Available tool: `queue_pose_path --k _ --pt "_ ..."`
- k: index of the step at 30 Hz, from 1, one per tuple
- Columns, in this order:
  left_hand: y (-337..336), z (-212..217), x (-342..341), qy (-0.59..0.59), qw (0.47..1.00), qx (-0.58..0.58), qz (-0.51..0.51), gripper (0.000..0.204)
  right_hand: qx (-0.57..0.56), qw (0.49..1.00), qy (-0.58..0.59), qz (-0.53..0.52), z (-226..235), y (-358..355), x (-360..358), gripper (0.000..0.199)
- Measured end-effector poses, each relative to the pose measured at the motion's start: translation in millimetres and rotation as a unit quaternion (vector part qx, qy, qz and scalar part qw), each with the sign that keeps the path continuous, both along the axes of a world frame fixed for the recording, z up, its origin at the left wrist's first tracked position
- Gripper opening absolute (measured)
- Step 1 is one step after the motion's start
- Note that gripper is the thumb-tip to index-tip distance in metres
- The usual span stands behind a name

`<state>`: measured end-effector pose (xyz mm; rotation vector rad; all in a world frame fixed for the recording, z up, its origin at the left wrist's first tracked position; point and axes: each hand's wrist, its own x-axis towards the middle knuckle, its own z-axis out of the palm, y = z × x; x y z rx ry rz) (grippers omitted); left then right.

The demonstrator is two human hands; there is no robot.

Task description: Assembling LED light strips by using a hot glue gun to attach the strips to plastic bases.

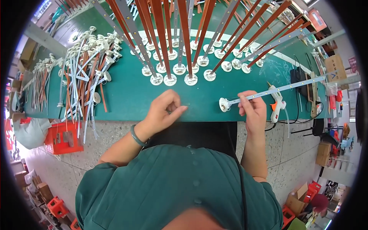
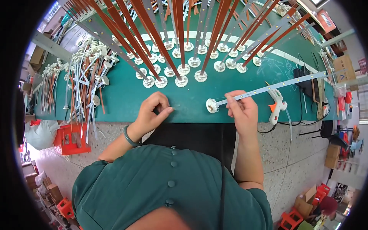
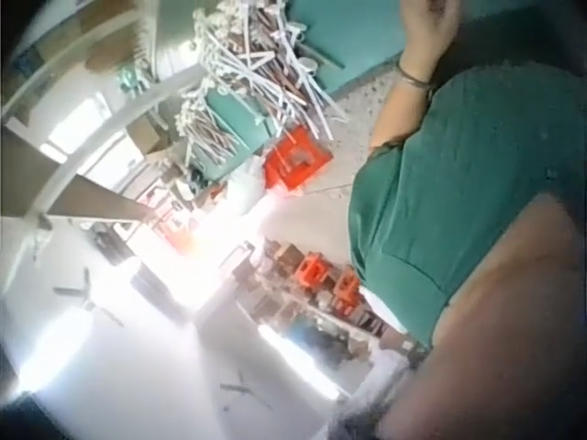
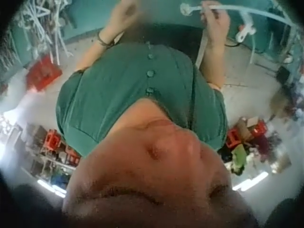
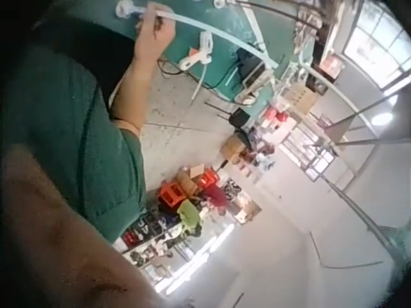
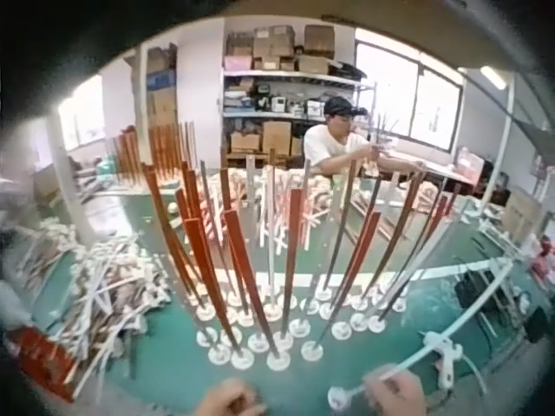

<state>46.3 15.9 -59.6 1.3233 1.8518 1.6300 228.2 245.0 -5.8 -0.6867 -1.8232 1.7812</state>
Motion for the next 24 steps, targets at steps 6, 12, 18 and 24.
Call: queue_pose_path --k 6,12,18,24 --pt "25.6 41.6 14.6 -0.008 0.999 -0.051 -0.017 0.063 0.050 0.997 -0.008 0.059 11.1 -11.4 1.4 0.009" --pt "51.5 43.0 8.4 0.223 0.930 -0.229 -0.180 0.028 0.109 0.991 -0.017 0.080 18.4 -18.5 4.1 0.010" --pt "35.5 47.2 0.1 -0.055 0.977 0.102 -0.176 0.032 0.115 0.992 -0.029 0.049 7.5 -14.3 7.7 0.016" --pt "-17.4 72.2 -0.1 -0.506 0.726 0.291 -0.364 0.049 0.222 0.974 -0.030 -0.009 -4.2 13.5 -2.2 0.019"
